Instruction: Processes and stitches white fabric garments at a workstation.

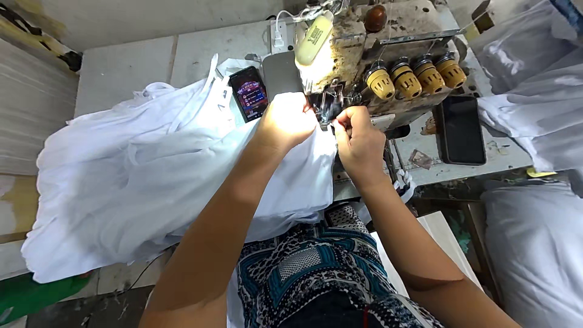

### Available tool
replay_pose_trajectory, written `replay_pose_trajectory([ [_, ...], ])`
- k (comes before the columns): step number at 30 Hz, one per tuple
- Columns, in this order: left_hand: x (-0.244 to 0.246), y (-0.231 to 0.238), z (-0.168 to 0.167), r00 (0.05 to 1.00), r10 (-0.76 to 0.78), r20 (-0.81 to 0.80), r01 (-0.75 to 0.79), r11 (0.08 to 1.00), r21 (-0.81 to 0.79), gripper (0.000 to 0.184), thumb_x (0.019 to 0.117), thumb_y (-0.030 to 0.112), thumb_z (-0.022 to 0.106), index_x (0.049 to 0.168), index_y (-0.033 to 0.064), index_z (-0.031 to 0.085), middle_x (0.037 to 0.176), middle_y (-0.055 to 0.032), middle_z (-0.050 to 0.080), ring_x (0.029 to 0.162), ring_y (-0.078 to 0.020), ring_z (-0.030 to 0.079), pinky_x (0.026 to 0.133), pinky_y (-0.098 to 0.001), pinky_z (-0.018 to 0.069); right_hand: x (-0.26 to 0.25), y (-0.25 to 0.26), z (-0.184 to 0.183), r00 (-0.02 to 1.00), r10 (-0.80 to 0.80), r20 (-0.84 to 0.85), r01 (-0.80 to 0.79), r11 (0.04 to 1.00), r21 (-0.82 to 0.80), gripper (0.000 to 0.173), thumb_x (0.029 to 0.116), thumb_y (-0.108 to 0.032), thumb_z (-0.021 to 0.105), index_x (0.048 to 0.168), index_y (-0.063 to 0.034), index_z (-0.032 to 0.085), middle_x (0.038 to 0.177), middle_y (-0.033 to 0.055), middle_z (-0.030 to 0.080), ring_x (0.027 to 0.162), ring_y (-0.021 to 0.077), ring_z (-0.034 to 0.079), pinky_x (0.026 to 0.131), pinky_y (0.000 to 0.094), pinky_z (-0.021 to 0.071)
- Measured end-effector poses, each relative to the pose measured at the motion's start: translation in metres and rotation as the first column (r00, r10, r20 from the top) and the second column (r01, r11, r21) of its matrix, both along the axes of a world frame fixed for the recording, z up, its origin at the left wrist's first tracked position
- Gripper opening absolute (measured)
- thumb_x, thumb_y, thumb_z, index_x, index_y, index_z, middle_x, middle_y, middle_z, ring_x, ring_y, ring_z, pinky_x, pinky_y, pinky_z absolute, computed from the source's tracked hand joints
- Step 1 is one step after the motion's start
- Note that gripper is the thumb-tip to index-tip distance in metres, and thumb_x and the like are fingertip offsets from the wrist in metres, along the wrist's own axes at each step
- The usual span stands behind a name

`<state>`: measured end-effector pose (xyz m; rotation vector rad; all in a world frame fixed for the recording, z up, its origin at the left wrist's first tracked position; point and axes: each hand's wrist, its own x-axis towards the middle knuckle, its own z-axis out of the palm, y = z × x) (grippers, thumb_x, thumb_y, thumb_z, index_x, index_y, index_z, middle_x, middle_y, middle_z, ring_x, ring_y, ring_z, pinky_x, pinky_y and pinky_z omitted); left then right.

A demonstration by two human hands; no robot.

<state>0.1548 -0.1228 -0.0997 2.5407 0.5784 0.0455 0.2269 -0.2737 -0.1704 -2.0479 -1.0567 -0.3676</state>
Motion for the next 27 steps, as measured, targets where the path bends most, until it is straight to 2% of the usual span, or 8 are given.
replay_pose_trajectory([
  [4, 0.001, 0.001, -0.002, 1.000, 0.017, 0.006, -0.017, 1.000, 0.011, 0.024, 0.0978, 0.014, 0.056, 0.076, 0.0038, 0.060, 0.071, -0.0083, 0.056, 0.071, -0.0217, 0.057, 0.065, -0.0415, 0.0437, -0.001, -0.004, 0.004, 0.998, 0.028, -0.063, -0.029, 0.999, -0.027, 0.016, 0.1006, -0.009, 0.057, 0.111, 0.0017, 0.062, 0.084, 0.0150, 0.069, 0.066, 0.0275, 0.067, 0.058, 0.0433, 0.0540],
  [8, -0.003, -0.003, -0.008, 0.998, 0.008, 0.070, -0.011, 0.999, 0.039, 0.024, 0.0990, 0.013, 0.055, 0.081, -0.0002, 0.063, 0.080, -0.0133, 0.060, 0.081, -0.0271, 0.061, 0.072, -0.0447, 0.0476, -0.005, -0.020, 0.010, 0.991, 0.100, -0.093, -0.104, 0.994, -0.033, 0.030, 0.1054, -0.024, 0.054, 0.122, -0.0027, 0.066, 0.108, 0.0171, 0.066, 0.076, 0.0236, 0.066, 0.061, 0.0392, 0.0552],
  [11, -0.004, -0.007, -0.008, 0.996, 0.027, 0.088, -0.032, 0.998, 0.052, 0.023, 0.1001, 0.012, 0.055, 0.092, -0.0043, 0.069, 0.094, -0.0182, 0.064, 0.094, -0.0302, 0.064, 0.083, -0.0461, 0.0498, -0.007, -0.030, 0.003, 0.967, 0.236, -0.091, -0.235, 0.972, 0.023, 0.043, 0.0931, -0.036, 0.072, 0.122, -0.0053, 0.071, 0.115, 0.0174, 0.060, 0.083, 0.0189, 0.063, 0.064, 0.0309, 0.0543],
  [14, -0.004, -0.008, -0.007, 0.998, 0.020, 0.067, -0.024, 0.998, 0.052, 0.024, 0.1012, 0.013, 0.054, 0.094, -0.0057, 0.068, 0.097, -0.0191, 0.063, 0.096, -0.0308, 0.063, 0.085, -0.0459, 0.0493, -0.002, -0.038, -0.008, 0.920, 0.375, -0.115, -0.362, 0.924, 0.119, 0.016, 0.0948, -0.016, 0.070, 0.101, -0.0016, 0.073, 0.102, 0.0127, 0.065, 0.083, 0.0123, 0.064, 0.072, 0.0241, 0.0552],
  [16, -0.004, -0.007, -0.005, 0.998, 0.014, 0.055, -0.016, 0.999, 0.035, 0.025, 0.1019, 0.013, 0.054, 0.095, -0.0065, 0.068, 0.098, -0.0200, 0.063, 0.098, -0.0318, 0.063, 0.087, -0.0466, 0.0492, 0.006, -0.048, -0.008, 0.895, 0.405, -0.185, -0.382, 0.913, 0.146, 0.013, 0.0964, -0.010, 0.065, 0.099, 0.0018, 0.071, 0.094, 0.0101, 0.070, 0.081, 0.0084, 0.066, 0.075, 0.0223, 0.0553],
  [19, -0.004, -0.006, -0.005, 0.999, 0.007, 0.046, -0.008, 1.000, 0.023, 0.024, 0.1026, 0.013, 0.054, 0.096, -0.0058, 0.068, 0.097, -0.0188, 0.063, 0.096, -0.0300, 0.063, 0.086, -0.0449, 0.0490, 0.021, -0.068, -0.012, 0.848, 0.415, -0.329, -0.413, 0.907, 0.079, 0.015, 0.0983, -0.013, 0.063, 0.101, 0.0008, 0.069, 0.089, 0.0047, 0.069, 0.074, 0.0032, 0.065, 0.070, 0.0201, 0.0569],
  [23, -0.006, -0.002, -0.005, 0.999, -0.022, 0.048, 0.021, 1.000, 0.018, 0.025, 0.1031, 0.015, 0.055, 0.092, -0.0049, 0.066, 0.092, -0.0173, 0.061, 0.092, -0.0284, 0.061, 0.083, -0.0432, 0.0480, 0.036, -0.088, -0.019, 0.795, 0.369, -0.482, -0.480, 0.868, -0.129, 0.021, 0.0967, -0.022, 0.066, 0.105, -0.0038, 0.073, 0.095, 0.0071, 0.069, 0.069, 0.0080, 0.060, 0.063, 0.0262, 0.0525],
  [27, -0.004, 0.000, -0.003, 0.999, -0.036, 0.034, 0.036, 0.999, 0.021, 0.026, 0.1026, 0.015, 0.056, 0.088, -0.0044, 0.065, 0.088, -0.0163, 0.060, 0.088, -0.0278, 0.061, 0.080, -0.0434, 0.0470, 0.029, -0.086, -0.014, 0.724, 0.366, -0.585, -0.502, 0.861, -0.081, 0.026, 0.0987, -0.026, 0.062, 0.102, -0.0023, 0.073, 0.088, 0.0039, 0.070, 0.075, 0.0051, 0.065, 0.070, 0.0246, 0.0560],
])
